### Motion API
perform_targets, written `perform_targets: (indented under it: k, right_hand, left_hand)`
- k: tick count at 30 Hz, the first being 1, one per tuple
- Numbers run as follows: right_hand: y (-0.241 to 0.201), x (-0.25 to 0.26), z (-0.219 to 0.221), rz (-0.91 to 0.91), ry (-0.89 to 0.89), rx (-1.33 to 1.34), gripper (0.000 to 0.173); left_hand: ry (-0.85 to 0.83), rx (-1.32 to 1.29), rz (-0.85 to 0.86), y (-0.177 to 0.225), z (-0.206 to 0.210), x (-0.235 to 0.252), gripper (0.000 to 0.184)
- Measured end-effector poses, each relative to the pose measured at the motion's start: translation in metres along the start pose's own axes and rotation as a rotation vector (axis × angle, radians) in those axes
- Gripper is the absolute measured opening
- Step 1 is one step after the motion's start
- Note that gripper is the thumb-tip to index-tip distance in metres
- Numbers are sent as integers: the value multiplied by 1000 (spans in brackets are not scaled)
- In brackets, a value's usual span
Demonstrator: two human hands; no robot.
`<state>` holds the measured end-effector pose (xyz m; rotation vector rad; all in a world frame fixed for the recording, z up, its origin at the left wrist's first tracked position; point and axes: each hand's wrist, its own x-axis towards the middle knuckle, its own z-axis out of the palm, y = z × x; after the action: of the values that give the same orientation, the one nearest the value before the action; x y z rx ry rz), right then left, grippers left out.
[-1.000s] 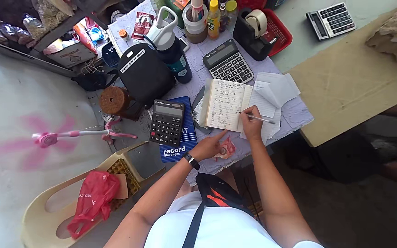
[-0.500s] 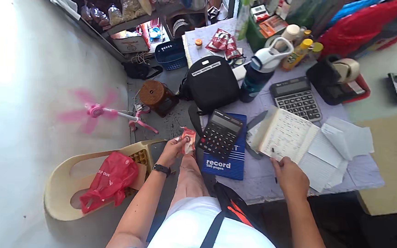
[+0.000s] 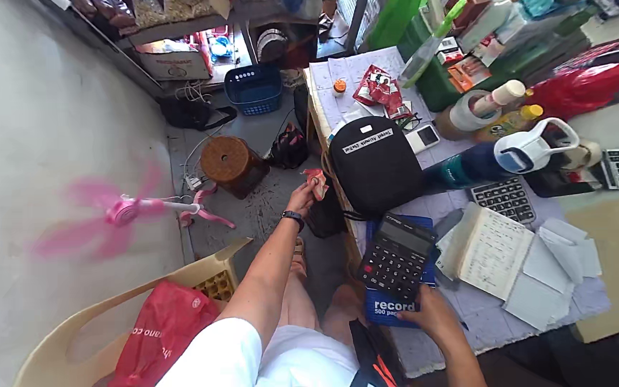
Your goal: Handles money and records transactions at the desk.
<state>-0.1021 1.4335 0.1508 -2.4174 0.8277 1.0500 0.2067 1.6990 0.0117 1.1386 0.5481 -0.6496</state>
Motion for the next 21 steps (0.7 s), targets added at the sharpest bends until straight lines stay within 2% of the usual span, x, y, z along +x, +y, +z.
perform_targets:
  k: [4, 8, 11, 16, 21]
  right_hand:
    - [-6, 1, -2, 54, -22, -14, 99]
    - [-9, 1, -3, 65, -20, -6, 98]
    - [-10, 1, -3, 83, -29, -18, 99]
    - [-9, 2, 0, 85, -20, -5, 101]
    - [-9, 4, 0, 80, -19, -7, 101]
  left_hand:
    - [-44, 131, 14, -1, 18, 39, 35]
    - [-68, 95, -22, -5, 30, 53, 46]
    - [-118, 89, -35, -13, 28, 67, 39]
    - [-188, 166, -49, -1, 17, 63, 30]
    - [-154, 67, -26, 0, 11, 56, 26]
